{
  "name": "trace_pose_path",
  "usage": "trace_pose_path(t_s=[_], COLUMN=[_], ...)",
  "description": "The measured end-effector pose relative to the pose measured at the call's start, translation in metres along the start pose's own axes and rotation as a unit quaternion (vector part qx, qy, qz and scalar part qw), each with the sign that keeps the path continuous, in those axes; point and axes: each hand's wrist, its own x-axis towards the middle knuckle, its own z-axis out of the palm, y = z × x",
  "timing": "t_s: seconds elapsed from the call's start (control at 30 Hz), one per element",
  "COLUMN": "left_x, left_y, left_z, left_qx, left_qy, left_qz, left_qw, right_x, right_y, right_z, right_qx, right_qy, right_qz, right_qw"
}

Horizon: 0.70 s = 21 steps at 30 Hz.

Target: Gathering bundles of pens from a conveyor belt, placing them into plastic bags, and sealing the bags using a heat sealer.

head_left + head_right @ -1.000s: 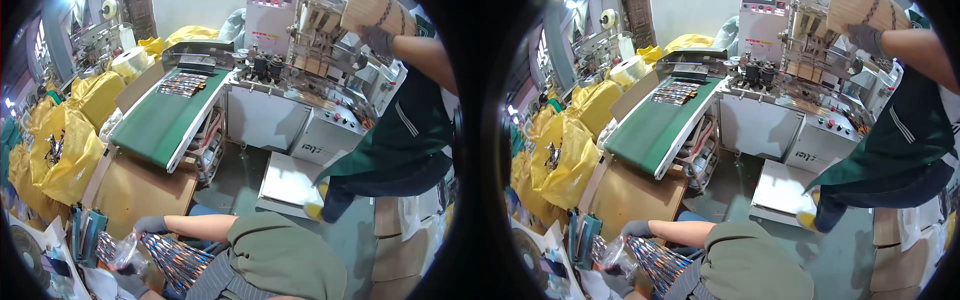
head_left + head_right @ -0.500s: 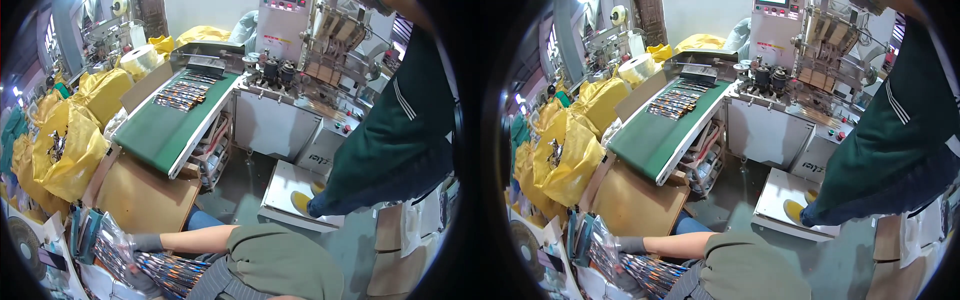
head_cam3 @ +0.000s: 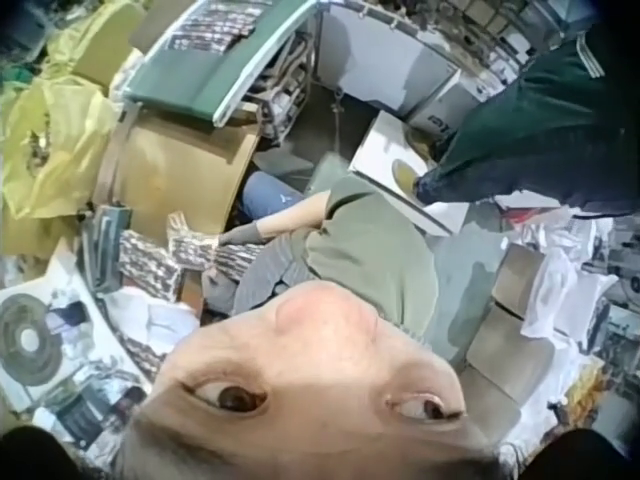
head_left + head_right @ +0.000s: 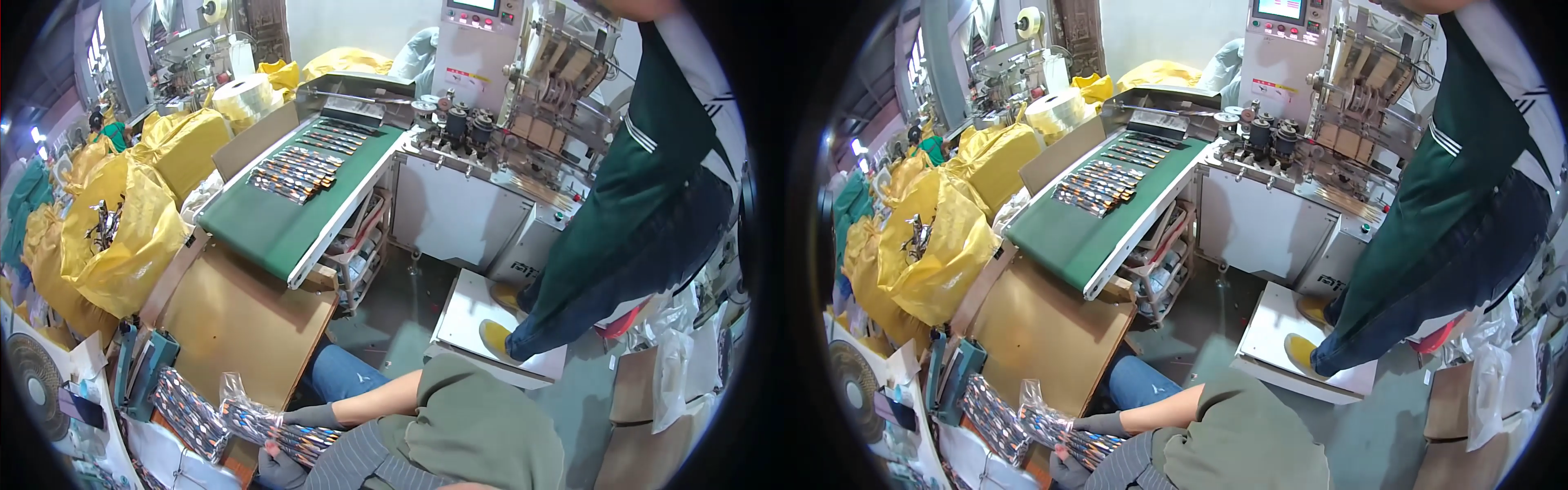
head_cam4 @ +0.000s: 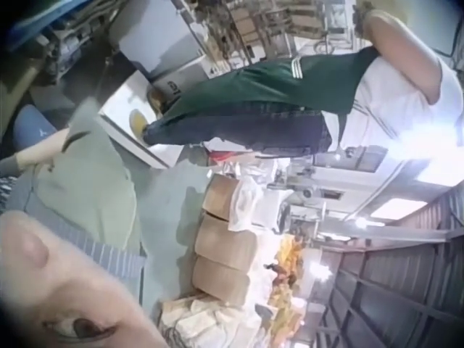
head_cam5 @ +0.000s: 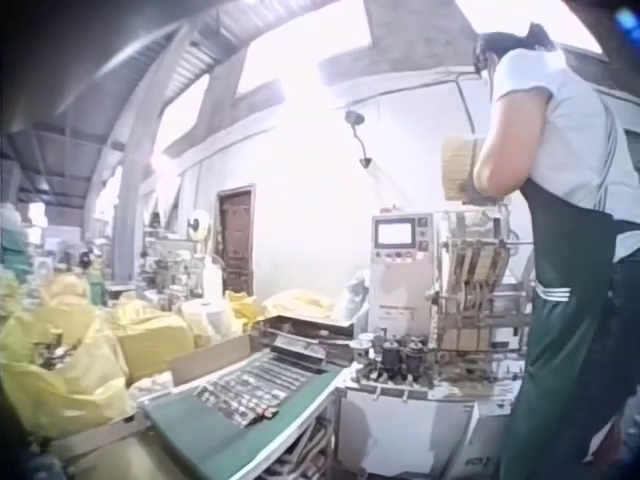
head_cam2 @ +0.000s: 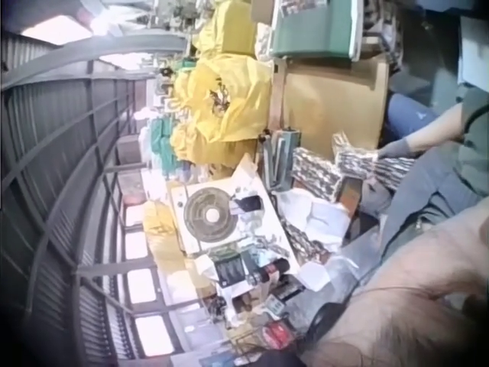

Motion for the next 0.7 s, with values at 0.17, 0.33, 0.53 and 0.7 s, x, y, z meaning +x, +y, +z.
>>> trace_pose_path(t_s=[0.17,0.33,0.53,0.7], left_x=[-0.006,-0.01,-0.012,-0.02], left_y=[-0.004,-0.009,-0.01,-0.005], left_z=[0.009,0.012,0.019,0.029], left_qx=[0.01,0.03,0.057,0.078], left_qy=[0.007,0.01,0.006,0.009], left_qz=[-0.011,-0.026,-0.045,-0.066], left_qw=[1.0,0.999,0.997,0.995], right_x=[-0.005,-0.017,-0.006,-0.024], right_y=[-0.007,-0.001,0.0,-0.006], right_z=[-0.006,0.004,-0.011,-0.005], right_qx=[-0.042,0.01,-0.018,-0.024], right_qy=[-0.005,0.017,-0.067,-0.077], right_qz=[0.025,0.022,-0.006,-0.003], right_qw=[0.999,1.0,0.998,0.997])
